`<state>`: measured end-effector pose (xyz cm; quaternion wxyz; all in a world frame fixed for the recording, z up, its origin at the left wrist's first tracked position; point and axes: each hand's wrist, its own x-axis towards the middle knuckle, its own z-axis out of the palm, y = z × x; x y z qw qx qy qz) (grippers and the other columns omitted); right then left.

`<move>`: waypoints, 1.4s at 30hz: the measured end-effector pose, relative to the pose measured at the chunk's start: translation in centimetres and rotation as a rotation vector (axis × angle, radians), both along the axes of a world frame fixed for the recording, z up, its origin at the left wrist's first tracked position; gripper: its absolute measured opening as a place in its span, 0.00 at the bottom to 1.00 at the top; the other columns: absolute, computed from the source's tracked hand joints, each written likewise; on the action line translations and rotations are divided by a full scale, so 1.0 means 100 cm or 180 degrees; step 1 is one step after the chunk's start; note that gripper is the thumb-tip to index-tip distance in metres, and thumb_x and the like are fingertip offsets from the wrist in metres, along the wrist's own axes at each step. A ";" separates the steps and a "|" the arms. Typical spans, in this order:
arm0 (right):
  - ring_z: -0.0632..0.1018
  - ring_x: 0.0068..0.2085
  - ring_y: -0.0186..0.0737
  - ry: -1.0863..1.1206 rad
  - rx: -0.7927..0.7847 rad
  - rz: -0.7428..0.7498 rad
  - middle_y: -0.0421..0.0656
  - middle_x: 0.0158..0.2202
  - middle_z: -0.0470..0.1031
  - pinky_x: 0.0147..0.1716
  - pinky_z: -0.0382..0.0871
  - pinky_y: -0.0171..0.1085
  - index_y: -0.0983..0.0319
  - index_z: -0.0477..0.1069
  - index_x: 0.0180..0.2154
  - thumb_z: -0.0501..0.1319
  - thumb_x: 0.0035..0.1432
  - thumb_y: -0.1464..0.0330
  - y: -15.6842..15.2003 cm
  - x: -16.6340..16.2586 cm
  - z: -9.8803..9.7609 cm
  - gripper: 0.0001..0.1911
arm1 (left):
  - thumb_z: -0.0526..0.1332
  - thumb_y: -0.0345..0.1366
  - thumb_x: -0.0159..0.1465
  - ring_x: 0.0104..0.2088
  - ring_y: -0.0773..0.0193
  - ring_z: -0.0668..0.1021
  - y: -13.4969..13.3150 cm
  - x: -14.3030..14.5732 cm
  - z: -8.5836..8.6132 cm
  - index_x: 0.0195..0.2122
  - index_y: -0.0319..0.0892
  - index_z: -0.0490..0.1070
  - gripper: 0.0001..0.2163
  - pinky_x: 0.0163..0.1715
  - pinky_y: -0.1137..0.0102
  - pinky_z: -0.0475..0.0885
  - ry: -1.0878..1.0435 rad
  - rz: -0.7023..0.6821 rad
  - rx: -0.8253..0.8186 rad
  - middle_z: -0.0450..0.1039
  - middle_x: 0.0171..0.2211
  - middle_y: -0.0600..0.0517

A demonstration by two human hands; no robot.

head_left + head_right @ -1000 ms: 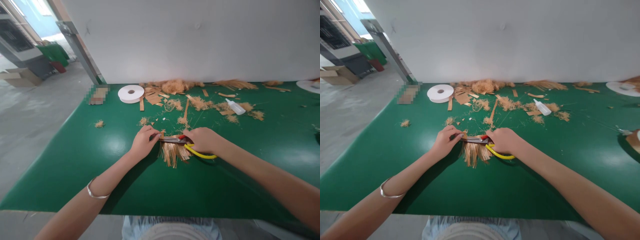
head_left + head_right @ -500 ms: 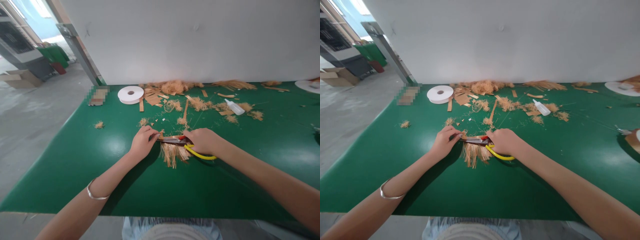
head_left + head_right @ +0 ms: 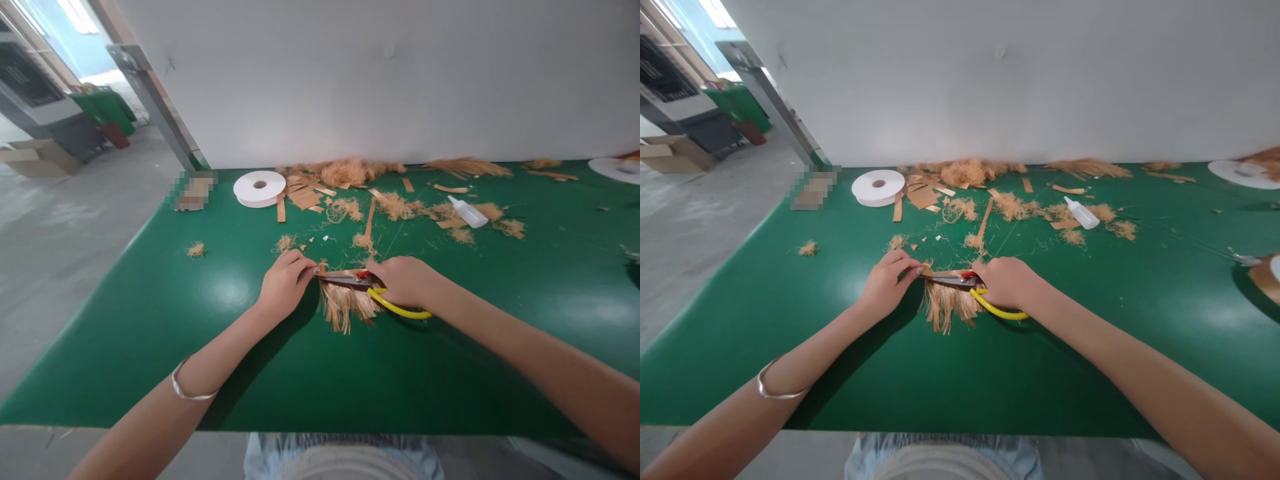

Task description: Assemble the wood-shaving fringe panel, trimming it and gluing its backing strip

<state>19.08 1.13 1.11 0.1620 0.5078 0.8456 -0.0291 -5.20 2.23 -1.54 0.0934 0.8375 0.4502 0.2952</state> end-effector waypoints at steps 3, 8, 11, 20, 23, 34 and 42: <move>0.71 0.23 0.39 -0.0017 0.0010 -0.0007 0.49 0.26 0.72 0.17 0.48 0.32 0.65 0.66 0.43 0.49 0.56 0.63 -0.001 0.000 0.000 0.17 | 0.56 0.32 0.63 0.35 0.63 0.72 0.000 0.000 0.001 0.34 0.41 0.72 0.05 0.34 0.69 0.68 -0.0007 0.0017 -0.0047 0.69 0.31 0.51; 0.71 0.24 0.40 -0.0024 -0.0015 -0.0047 0.49 0.26 0.72 0.17 0.48 0.32 0.65 0.66 0.43 0.48 0.56 0.63 -0.001 -0.001 0.003 0.18 | 0.56 0.32 0.64 0.35 0.63 0.72 0.000 0.001 0.002 0.34 0.42 0.72 0.05 0.35 0.68 0.68 -0.0023 0.0039 -0.0161 0.69 0.32 0.52; 0.71 0.24 0.40 -0.0051 -0.0004 -0.0053 0.49 0.26 0.72 0.18 0.48 0.33 0.65 0.67 0.42 0.48 0.57 0.64 -0.002 -0.002 0.004 0.17 | 0.56 0.32 0.64 0.35 0.64 0.71 -0.001 0.001 0.002 0.34 0.41 0.72 0.05 0.35 0.69 0.68 -0.0038 0.0053 -0.0194 0.69 0.31 0.52; 0.73 0.25 0.42 -0.0053 0.0024 -0.0040 0.50 0.26 0.73 0.17 0.48 0.33 0.66 0.67 0.43 0.49 0.57 0.64 -0.003 -0.002 0.004 0.17 | 0.56 0.33 0.63 0.34 0.64 0.70 0.000 0.001 0.001 0.32 0.41 0.71 0.05 0.33 0.70 0.66 -0.0055 0.0120 -0.0186 0.67 0.29 0.53; 0.73 0.25 0.42 -0.0073 0.0048 -0.0027 0.50 0.26 0.73 0.18 0.48 0.33 0.65 0.67 0.43 0.48 0.57 0.64 -0.002 -0.003 0.004 0.17 | 0.56 0.33 0.64 0.34 0.64 0.70 0.000 0.000 0.001 0.32 0.41 0.71 0.05 0.33 0.70 0.66 -0.0081 0.0102 -0.0202 0.67 0.29 0.53; 0.73 0.26 0.41 0.0188 0.0216 -0.0077 0.47 0.29 0.75 0.19 0.50 0.33 0.63 0.66 0.43 0.50 0.58 0.60 -0.003 0.004 0.008 0.17 | 0.56 0.32 0.63 0.34 0.64 0.70 0.002 0.000 -0.001 0.32 0.41 0.70 0.05 0.33 0.69 0.66 -0.0129 0.0238 -0.0324 0.67 0.29 0.52; 0.73 0.26 0.45 0.0211 0.0309 -0.0120 0.50 0.29 0.74 0.19 0.51 0.35 0.65 0.66 0.39 0.49 0.52 0.43 -0.002 0.007 0.019 0.32 | 0.56 0.33 0.64 0.34 0.64 0.70 0.003 0.000 -0.001 0.32 0.42 0.70 0.05 0.33 0.69 0.66 -0.0045 0.0312 -0.0344 0.68 0.30 0.52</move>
